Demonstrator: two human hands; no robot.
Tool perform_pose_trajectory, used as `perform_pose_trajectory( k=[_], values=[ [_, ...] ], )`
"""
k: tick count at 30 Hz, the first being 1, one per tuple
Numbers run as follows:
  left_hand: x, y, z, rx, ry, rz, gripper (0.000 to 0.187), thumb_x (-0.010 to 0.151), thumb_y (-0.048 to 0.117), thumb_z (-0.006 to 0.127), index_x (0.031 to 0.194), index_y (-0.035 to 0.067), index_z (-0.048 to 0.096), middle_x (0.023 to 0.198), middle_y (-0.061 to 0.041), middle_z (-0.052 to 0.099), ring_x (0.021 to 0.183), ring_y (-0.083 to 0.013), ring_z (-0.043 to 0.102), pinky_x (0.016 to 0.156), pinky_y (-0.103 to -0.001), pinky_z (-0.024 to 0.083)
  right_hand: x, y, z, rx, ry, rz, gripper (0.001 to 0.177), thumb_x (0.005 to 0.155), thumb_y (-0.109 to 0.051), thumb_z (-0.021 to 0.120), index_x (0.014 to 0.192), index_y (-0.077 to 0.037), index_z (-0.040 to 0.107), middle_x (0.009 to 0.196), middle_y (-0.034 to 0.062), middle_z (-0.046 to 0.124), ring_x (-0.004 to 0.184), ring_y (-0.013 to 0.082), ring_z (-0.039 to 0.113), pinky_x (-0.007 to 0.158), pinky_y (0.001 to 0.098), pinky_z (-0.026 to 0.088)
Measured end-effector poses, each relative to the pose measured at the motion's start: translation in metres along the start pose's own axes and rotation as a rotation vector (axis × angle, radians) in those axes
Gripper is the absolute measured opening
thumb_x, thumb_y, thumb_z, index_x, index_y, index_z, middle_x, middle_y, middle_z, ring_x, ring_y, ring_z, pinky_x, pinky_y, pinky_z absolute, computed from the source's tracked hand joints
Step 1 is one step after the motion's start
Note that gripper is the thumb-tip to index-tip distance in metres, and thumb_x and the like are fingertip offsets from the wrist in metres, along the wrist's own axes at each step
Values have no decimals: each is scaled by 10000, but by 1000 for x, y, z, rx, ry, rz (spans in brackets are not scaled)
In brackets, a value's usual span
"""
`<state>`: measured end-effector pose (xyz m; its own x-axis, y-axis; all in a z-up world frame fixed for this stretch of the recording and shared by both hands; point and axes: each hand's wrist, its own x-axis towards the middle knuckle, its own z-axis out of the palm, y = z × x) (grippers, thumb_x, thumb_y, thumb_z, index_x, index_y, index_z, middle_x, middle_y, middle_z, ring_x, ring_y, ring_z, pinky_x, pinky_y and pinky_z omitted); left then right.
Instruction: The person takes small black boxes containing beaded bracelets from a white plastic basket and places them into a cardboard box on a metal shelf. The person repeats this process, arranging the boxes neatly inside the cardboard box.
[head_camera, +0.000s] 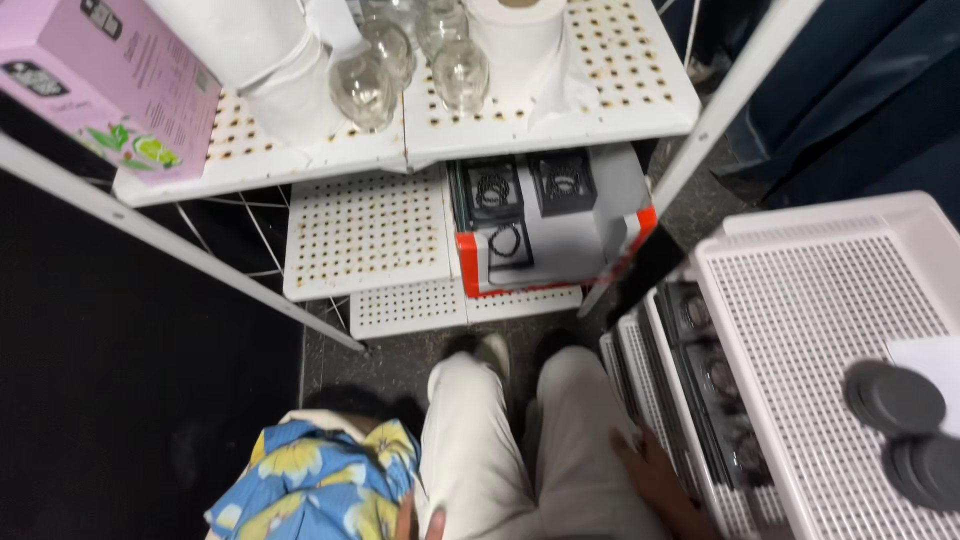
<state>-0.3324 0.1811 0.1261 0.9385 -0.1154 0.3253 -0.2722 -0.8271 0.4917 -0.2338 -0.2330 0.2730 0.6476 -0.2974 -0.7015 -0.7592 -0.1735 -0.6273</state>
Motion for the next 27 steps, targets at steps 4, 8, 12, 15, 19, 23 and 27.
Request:
perform_pose_trajectory(
  k=[4, 8, 12, 15, 19, 23, 27],
  values=[
    [150, 143, -90, -182, -173, -286, 827, 888, 530, 743, 1510, 72, 448, 1454, -237, 517, 1390, -397, 471, 1170, -499, 363, -8, -31, 44, -601, 198, -389, 948, 831, -819, 578, 1592, -296, 363, 1558, 76, 471, 1409, 279, 501, 1151, 463, 425],
    [210, 164, -40, 263, -749, -273, 854, 905, 577, 650, 1604, 265, 273, 1697, -224, 30, 1506, -569, 83, 1143, -739, 190, -4, -62, 75, -953, 202, -656, 945, 872, -761, 521, 1610, -211, 311, 1465, 325, 445, 1299, 509, 524, 1026, 588, 467],
    [222, 159, 4, 500, -623, -110, 675, 869, 555, 628, 1465, 251, 538, 1676, -177, 217, 1470, -592, 126, 1067, -755, 178, 2, -63, 81, -982, 124, -610, 895, 858, -726, 539, 1611, -296, 319, 1546, 277, 391, 1394, 499, 446, 1079, 610, 423],
    [211, 143, 15, 492, -443, -77, 583, 841, 544, 627, 1348, 256, 637, 1640, -143, 323, 1448, -554, 228, 1059, -713, 214, 10, -51, 74, -802, 205, -711, 741, 902, -607, 564, 1548, -261, 458, 1480, 283, 482, 1363, 499, 491, 1077, 603, 437],
    [211, 139, -12, 304, -532, -118, 591, 876, 473, 613, 1418, 240, 584, 1663, -105, 301, 1482, -549, 198, 1109, -691, 230, 20, -38, 64, -753, 203, -624, 748, 888, -674, 554, 1560, -365, 442, 1515, 218, 471, 1384, 428, 485, 1101, 556, 429],
    [218, 146, -17, 245, -588, -188, 577, 912, 414, 588, 1451, 210, 561, 1696, -121, 235, 1505, -553, 138, 1126, -690, 168, 28, -32, 59, -667, 247, -651, 732, 871, -602, 628, 1537, -347, 464, 1489, 237, 496, 1362, 448, 509, 1087, 564, 449],
    [223, 149, 15, 52, -568, -284, 591, 922, 493, 573, 1485, 324, 519, 1529, 6, 542, 1498, -365, 338, 1149, -696, -75, 26, -32, 55, -642, 183, -592, 735, 881, -589, 635, 1552, -370, 428, 1548, 222, 440, 1399, 425, 476, 1111, 551, 421]
  ],
)
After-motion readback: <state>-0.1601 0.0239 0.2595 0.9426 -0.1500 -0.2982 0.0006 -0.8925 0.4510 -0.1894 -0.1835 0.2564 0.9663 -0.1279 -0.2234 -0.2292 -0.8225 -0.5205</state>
